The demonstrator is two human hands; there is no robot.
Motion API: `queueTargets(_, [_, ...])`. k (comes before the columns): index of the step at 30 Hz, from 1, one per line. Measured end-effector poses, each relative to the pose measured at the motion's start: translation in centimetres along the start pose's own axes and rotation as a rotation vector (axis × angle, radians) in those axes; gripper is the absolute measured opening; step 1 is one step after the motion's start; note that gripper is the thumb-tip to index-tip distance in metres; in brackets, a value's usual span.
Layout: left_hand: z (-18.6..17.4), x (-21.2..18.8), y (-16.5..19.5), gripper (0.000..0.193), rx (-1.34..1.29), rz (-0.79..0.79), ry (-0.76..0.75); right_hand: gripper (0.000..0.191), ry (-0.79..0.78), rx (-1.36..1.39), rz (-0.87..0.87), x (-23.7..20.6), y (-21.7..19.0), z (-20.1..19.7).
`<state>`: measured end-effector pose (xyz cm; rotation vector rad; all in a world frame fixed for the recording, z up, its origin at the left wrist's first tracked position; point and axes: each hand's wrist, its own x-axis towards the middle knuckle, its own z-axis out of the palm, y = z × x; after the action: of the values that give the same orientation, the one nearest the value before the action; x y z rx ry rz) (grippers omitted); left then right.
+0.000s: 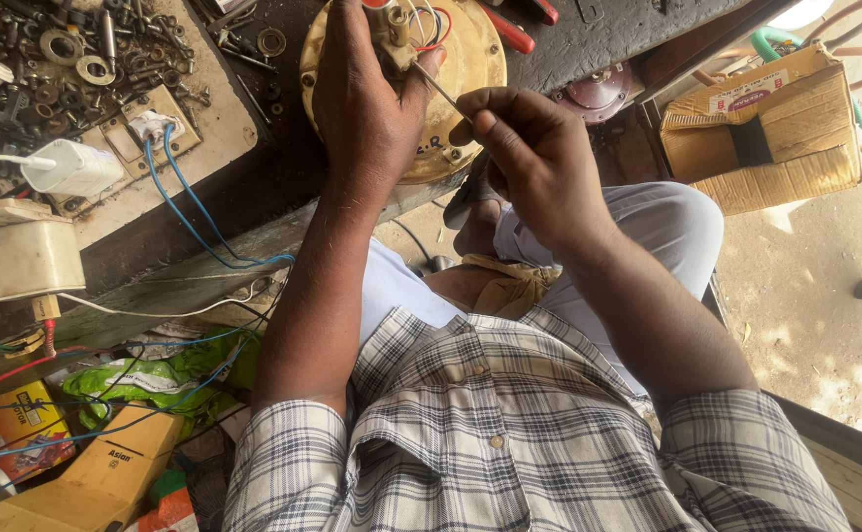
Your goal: The person is repairing a circular electrical component, likely a fan capacitor housing. They use a screwdriver to adjust internal connections, a hammer to tap a part, and a metal file to smooth a small piece. The person then reassembles the component and tightens the screws.
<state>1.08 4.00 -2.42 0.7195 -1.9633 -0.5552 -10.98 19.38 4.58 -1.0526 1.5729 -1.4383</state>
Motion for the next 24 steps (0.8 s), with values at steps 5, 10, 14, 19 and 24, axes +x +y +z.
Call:
queueTargets(5, [0.0,-0.1,0.1,0.082,-0.013,0.006,0.002,0.028,0.019,-0.628,-0.441,-0.8,0.1,0.7])
queueTargets(10, [0.2,-0.4,0.0,0.084,0.014,0.030,0.033,0.026,0.081,-0.856,-0.483,-1.2,0.2,0.5])
queueTargets(14, [0.3,-0.4,-0.2,0.085,0.031,0.010,0.021,0.020,0.146,-0.967,-0.614,-1.4,0.1,0.3])
queueTargets(19, [0.2,-0.4,-0.3,0.082,-0.017,0.013,0.010,0.019,0.268,-1.121,-0.812,-1.9,-0.2,0.2])
queueTargets(24, [0.2,-0.4,-0.2,0.080,-0.007,0.024,0.013,0.020,0.246,-1.089,-0.738,-1.6,0.1,0.4])
